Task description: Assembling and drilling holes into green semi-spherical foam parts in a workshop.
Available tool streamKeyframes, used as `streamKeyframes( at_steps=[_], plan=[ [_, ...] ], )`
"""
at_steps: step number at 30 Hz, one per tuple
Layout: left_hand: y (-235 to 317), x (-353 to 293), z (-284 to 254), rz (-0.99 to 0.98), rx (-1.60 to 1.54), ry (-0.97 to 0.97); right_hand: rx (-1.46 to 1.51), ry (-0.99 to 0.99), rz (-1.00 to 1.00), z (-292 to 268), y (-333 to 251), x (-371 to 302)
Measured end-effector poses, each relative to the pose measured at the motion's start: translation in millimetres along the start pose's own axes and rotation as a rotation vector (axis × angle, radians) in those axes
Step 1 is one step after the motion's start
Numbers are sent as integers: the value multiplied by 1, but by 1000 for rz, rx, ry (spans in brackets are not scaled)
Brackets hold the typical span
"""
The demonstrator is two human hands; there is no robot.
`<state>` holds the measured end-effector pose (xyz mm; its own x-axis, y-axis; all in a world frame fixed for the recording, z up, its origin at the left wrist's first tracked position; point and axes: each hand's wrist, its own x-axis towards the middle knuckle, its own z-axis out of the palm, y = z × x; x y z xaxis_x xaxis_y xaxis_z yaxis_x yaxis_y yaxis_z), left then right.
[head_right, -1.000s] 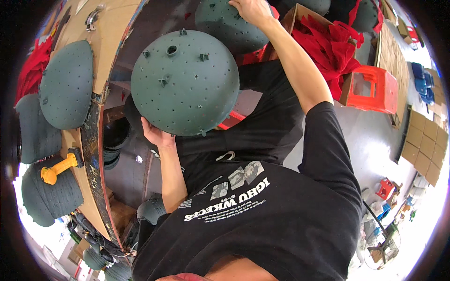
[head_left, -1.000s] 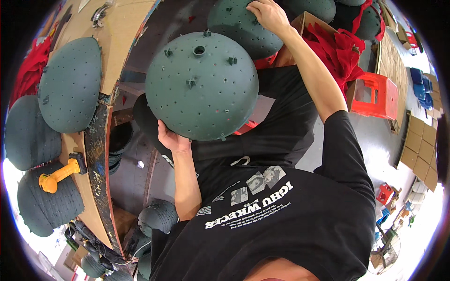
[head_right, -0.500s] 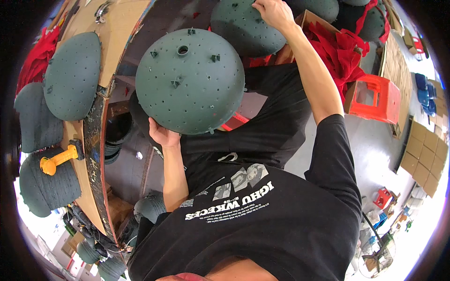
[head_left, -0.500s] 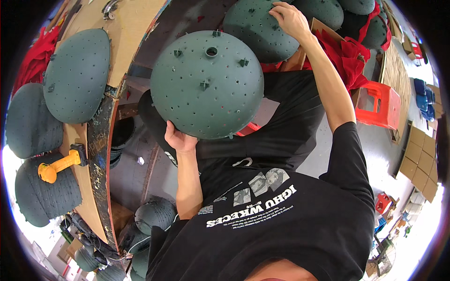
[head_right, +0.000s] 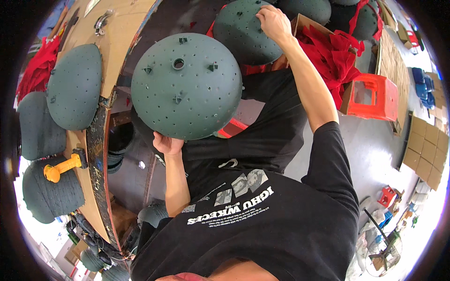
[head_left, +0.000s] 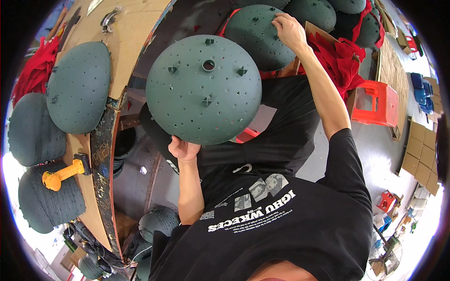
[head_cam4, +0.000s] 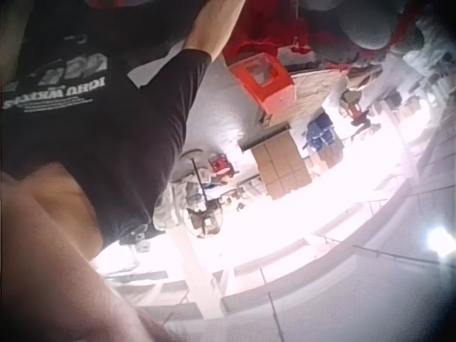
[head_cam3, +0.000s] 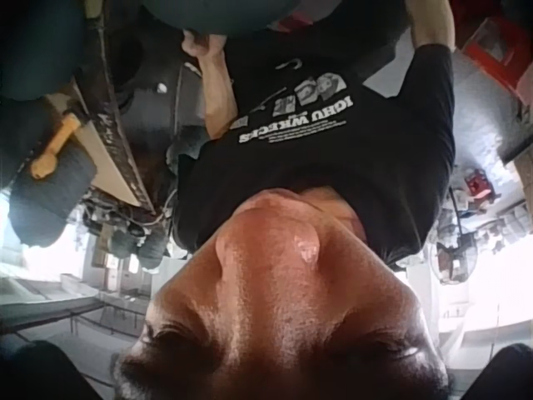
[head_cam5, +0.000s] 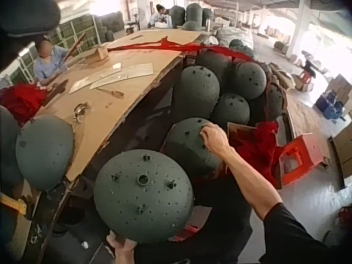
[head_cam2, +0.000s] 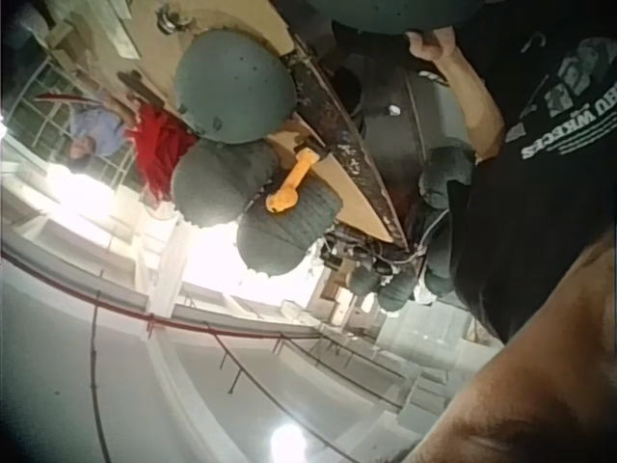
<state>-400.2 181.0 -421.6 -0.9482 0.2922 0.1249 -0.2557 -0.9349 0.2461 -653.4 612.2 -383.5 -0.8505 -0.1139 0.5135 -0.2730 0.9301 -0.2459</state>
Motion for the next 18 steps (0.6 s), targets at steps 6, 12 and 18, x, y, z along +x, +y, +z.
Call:
streamKeyframes(
  at_steps=[6, 12, 18],
  plan=[
    [-2, 0, 2, -8, 2, 17, -26, 86, -39, -9, -16, 17],
    [0, 0, 0, -21, -17, 19, -30, -85, 77, -3, -46, 21],
    [1, -3, -2, -19, -10, 50, -28, -79, 111, -2, -45, 23]
  ],
)
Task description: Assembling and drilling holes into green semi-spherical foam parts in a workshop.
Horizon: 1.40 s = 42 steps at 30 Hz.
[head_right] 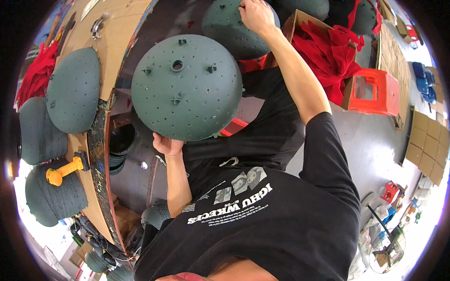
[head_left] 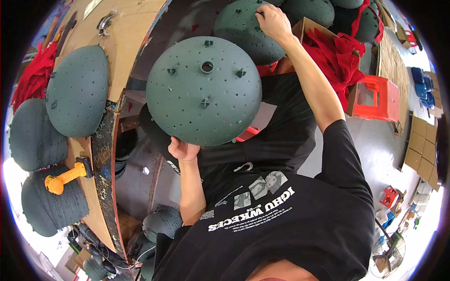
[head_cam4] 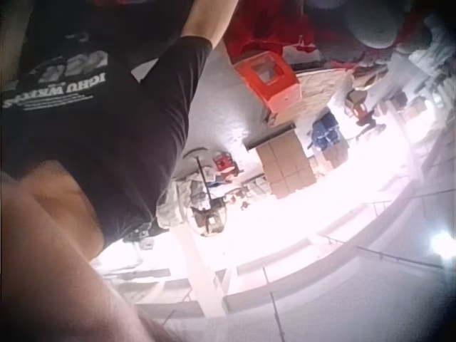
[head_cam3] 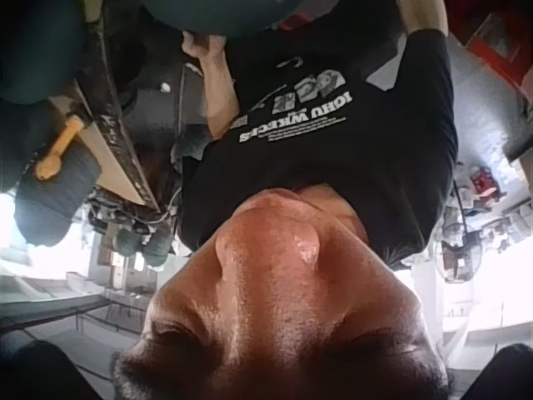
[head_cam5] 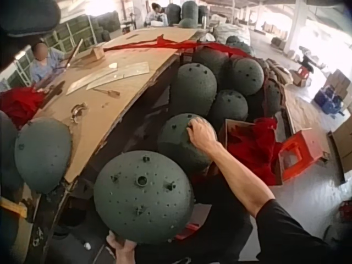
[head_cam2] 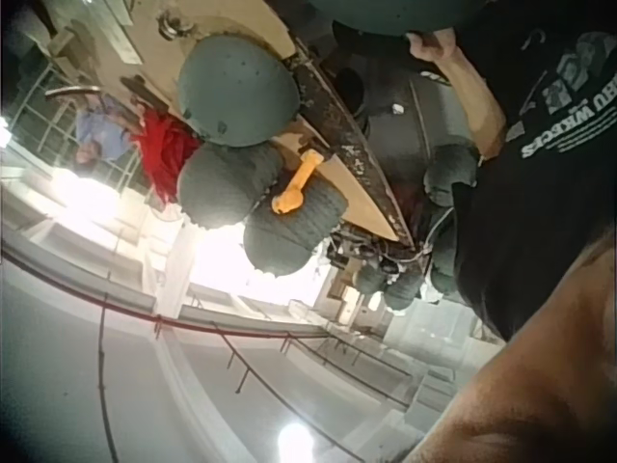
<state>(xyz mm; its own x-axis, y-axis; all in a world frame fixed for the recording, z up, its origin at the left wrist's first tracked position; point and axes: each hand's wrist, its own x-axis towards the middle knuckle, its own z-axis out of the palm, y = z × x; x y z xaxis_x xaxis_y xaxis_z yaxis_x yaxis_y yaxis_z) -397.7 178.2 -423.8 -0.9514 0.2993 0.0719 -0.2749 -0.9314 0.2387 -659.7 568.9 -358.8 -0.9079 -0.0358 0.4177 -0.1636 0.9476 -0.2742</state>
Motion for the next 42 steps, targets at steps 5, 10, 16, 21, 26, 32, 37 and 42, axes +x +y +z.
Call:
streamKeyframes(
  at_steps=[5, 10, 16, 21, 26, 32, 37, 42],
  plan=[
    [0, -2, -6, 11, -31, -37, 199, 102, 10, -17, -27, -6],
    [0, 2, -2, 3, -48, 8, 1076, -327, 239, -21, -37, -34],
    [22, 1, 0, 35, -16, 20, 1266, -680, 380, -47, -81, -72],
    [33, 5, -2, 39, -56, 48, 1399, -539, 382, -52, -85, -96],
    [68, 26, 8, -41, 90, 83, 1314, -339, 531, -84, -103, -118],
    [88, 74, 51, -113, 939, 534, 1267, -152, 608, -90, -110, -147],
    [77, 107, 68, -88, 1068, 672, 1205, -141, 647, -79, -115, -162],
    [72, 118, 61, -143, 1033, 737, 1102, -174, 675, -87, -125, -166]
  ],
)
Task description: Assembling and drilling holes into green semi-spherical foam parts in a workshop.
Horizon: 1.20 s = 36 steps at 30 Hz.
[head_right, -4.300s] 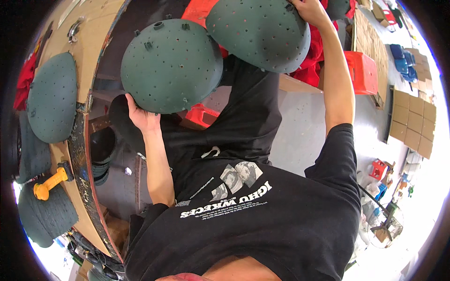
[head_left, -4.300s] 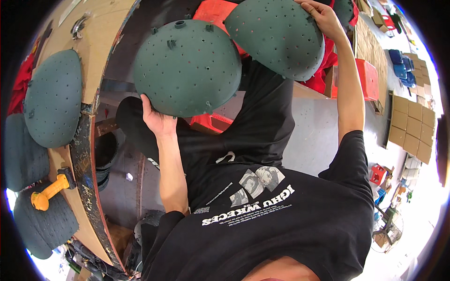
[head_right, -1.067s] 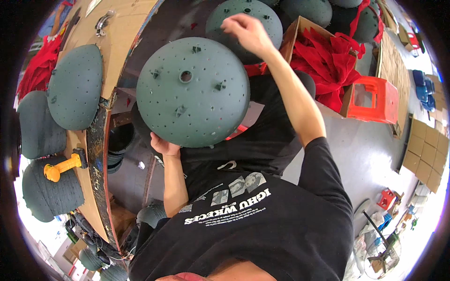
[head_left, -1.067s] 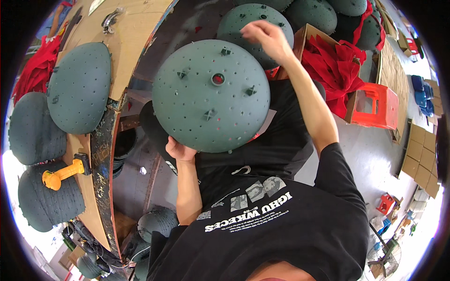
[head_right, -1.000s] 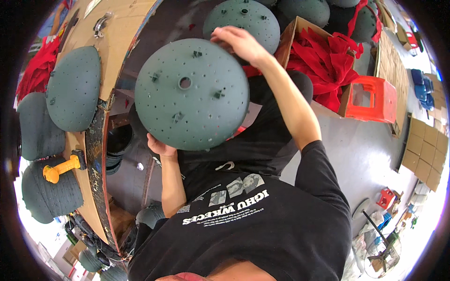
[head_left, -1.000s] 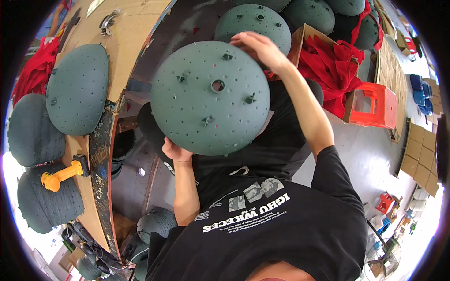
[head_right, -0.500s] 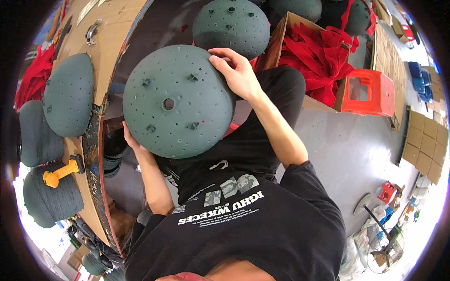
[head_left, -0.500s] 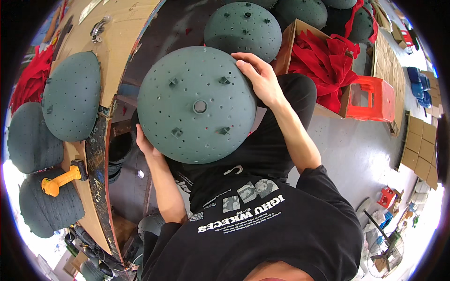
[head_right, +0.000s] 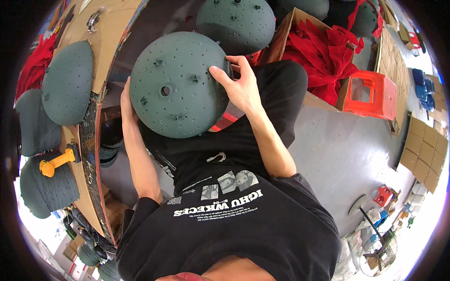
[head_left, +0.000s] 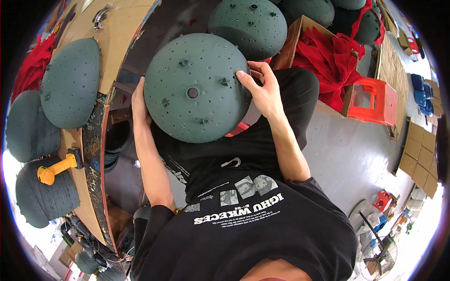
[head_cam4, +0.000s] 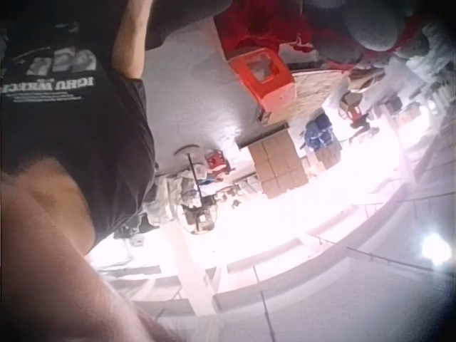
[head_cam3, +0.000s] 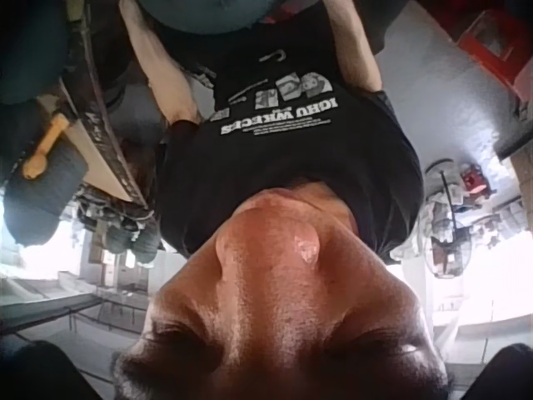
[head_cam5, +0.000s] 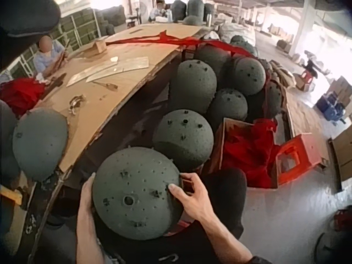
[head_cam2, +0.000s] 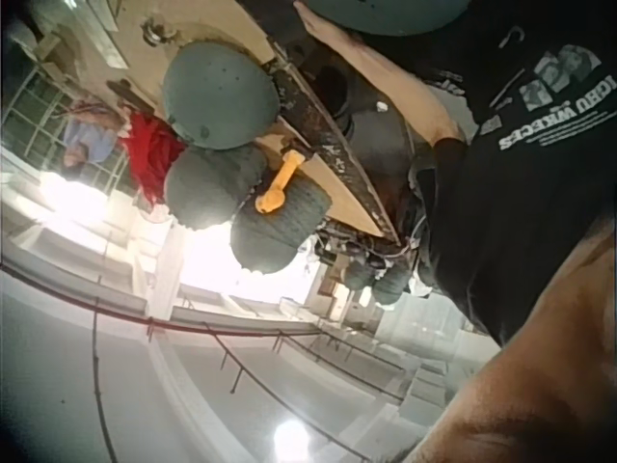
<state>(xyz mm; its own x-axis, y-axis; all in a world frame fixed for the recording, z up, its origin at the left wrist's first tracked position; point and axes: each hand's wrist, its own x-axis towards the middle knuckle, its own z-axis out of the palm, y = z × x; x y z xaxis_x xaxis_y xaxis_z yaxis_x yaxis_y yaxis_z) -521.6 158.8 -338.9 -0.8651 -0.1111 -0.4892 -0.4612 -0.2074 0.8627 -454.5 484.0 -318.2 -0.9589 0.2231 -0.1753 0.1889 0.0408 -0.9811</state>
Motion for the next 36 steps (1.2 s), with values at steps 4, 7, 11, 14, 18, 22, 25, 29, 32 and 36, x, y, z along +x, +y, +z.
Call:
streamKeyframes(
  at_steps=[4, 7, 11, 14, 18, 22, 25, 29, 32, 36],
  plan=[
    [-5, 6, -3, 53, 21, -21, 8, -20, 14, -2, -1, -3],
    [-9, 9, -1, 65, 11, -27, 10, -20, 16, -2, 2, -5],
    [-11, 6, -2, 58, -24, -14, 16, -23, 26, 0, 4, -4],
    [-14, 6, -4, 312, 225, 99, 24, -29, 25, 1, 7, -3],
    [-2, -10, -1, 344, 332, 160, 42, -38, 52, 2, 12, -5],
    [8, -29, 2, 642, 499, 109, 63, -38, 76, 4, 13, -3],
    [24, -49, 16, 894, 537, -68, 58, -37, 67, 4, 16, -1],
    [57, -84, 37, 926, 900, -399, 63, -50, 57, 4, 13, -3],
    [62, -92, 43, 860, 1141, -441, 42, -40, 46, 3, 6, -8],
    [69, -97, 40, 823, 1151, -496, 25, -29, 33, 2, 2, -16]
  ],
)
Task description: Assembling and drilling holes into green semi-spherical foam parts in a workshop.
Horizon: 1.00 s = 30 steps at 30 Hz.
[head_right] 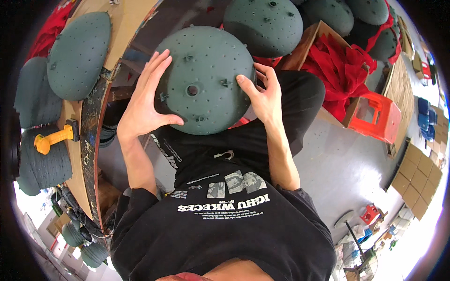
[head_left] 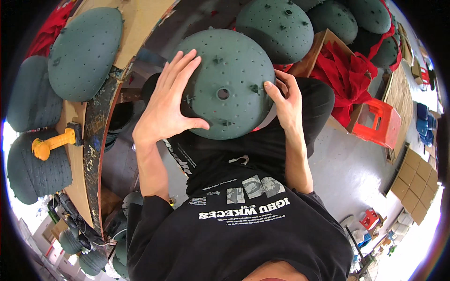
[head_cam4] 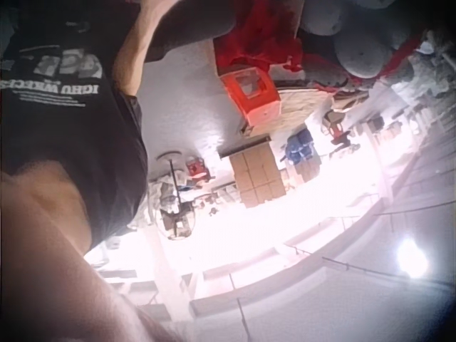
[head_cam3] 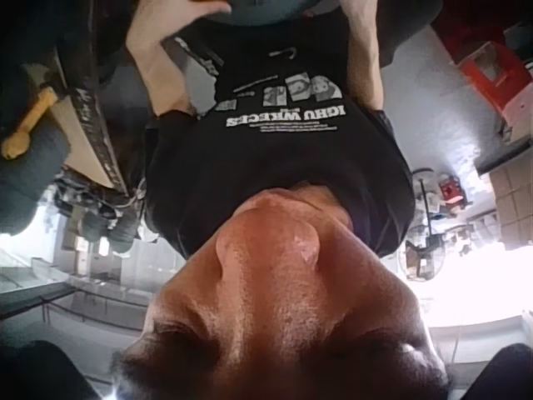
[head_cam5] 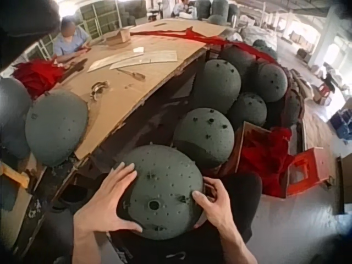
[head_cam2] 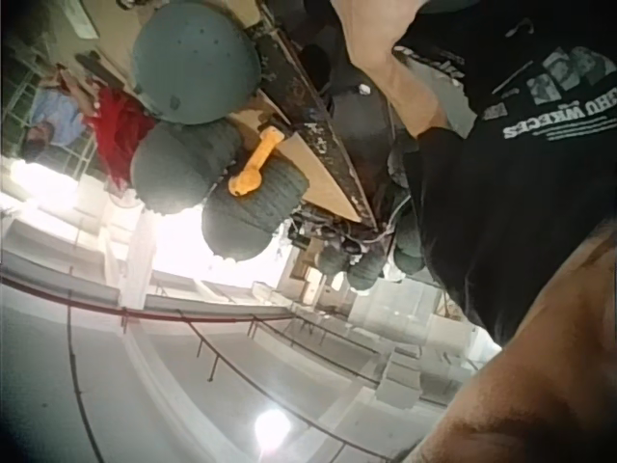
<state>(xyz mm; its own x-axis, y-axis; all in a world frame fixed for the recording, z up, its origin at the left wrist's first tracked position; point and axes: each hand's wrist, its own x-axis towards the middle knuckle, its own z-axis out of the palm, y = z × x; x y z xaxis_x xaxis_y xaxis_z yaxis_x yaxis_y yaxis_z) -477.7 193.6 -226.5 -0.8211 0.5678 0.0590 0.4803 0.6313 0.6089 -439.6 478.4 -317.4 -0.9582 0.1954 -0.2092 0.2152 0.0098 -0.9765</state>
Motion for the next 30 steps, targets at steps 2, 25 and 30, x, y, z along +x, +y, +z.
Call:
streamKeyframes(
  at_steps=[2, 25, 30],
  plan=[
    [1, -2, -2, 1, 5, -13, 3, -7, -8, 2, -2, -4],
    [-17, -17, -2, 52, -184, 73, -209, 63, -84, 18, -26, -23],
    [-21, -19, -2, 68, -178, 84, -243, 59, -89, 18, -20, -23]
  ],
)
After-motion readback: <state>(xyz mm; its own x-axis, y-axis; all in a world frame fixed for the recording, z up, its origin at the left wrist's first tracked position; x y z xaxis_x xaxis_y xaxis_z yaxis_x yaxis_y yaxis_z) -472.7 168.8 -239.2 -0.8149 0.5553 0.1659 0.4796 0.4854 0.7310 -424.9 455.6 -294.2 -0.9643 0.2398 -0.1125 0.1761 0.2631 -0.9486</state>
